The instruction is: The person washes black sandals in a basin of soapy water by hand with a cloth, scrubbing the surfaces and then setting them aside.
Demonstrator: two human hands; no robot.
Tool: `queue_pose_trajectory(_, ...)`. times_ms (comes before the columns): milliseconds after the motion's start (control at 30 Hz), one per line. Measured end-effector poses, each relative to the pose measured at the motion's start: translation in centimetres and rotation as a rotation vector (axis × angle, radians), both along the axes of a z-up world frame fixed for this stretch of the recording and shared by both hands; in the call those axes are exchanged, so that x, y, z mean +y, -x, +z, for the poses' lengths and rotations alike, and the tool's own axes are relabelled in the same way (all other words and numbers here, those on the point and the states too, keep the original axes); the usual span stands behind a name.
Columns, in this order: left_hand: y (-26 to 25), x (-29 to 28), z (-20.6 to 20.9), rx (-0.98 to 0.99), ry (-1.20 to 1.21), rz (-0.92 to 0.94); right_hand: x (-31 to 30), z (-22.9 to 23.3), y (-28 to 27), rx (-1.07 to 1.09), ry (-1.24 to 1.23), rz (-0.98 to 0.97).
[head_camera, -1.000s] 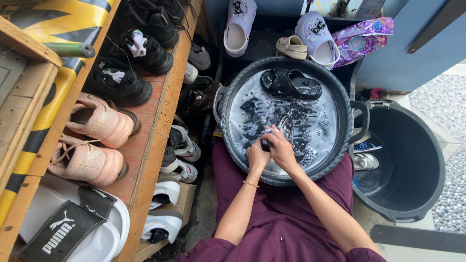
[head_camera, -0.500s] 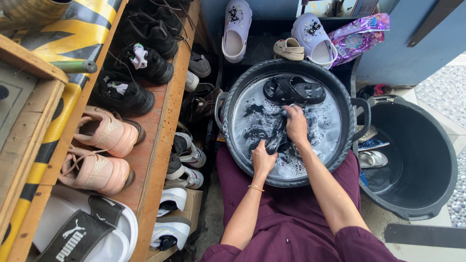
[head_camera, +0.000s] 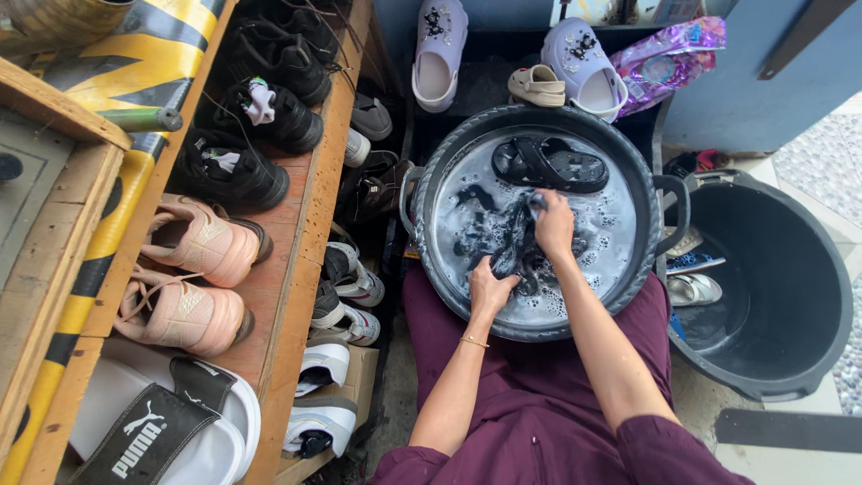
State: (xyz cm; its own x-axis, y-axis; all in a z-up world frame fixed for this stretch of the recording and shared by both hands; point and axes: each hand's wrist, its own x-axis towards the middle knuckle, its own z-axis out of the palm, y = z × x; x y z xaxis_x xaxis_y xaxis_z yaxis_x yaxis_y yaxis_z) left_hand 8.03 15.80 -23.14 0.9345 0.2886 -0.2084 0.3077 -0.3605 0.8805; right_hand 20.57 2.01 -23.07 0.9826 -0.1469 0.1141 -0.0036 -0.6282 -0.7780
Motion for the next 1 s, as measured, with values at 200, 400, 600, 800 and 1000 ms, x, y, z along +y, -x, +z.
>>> queue_pose_trajectory(200,-0.3,0.6,-1.2,0.009,0.136,0.140,-0.3,-1.6,4.4,-0.215,-0.107,0.084)
queue_pose_trajectory(400,-0.4,0.6,-1.1,0.024,0.182,0.084,-0.7,-1.8,5.0,-0.130,-0.189,0.015)
queue_pose_trajectory(600,0.1,0.2,-1.2,-0.035,0.241,-0.081,-3.4,-0.1,-0.6,-0.210,-0.057,0.006)
queue_pose_trajectory(800,-0.8,-0.7,-2.7,-0.125,-0.095,0.023,-0.2,3.1,6.4,-0.420,0.095,0.329)
queue_pose_trajectory(1000,-0.3,-0.2,-2.0,-0.202,0.013,0.104,0.4,2.5,6.7,-0.439,0.135,0.348)
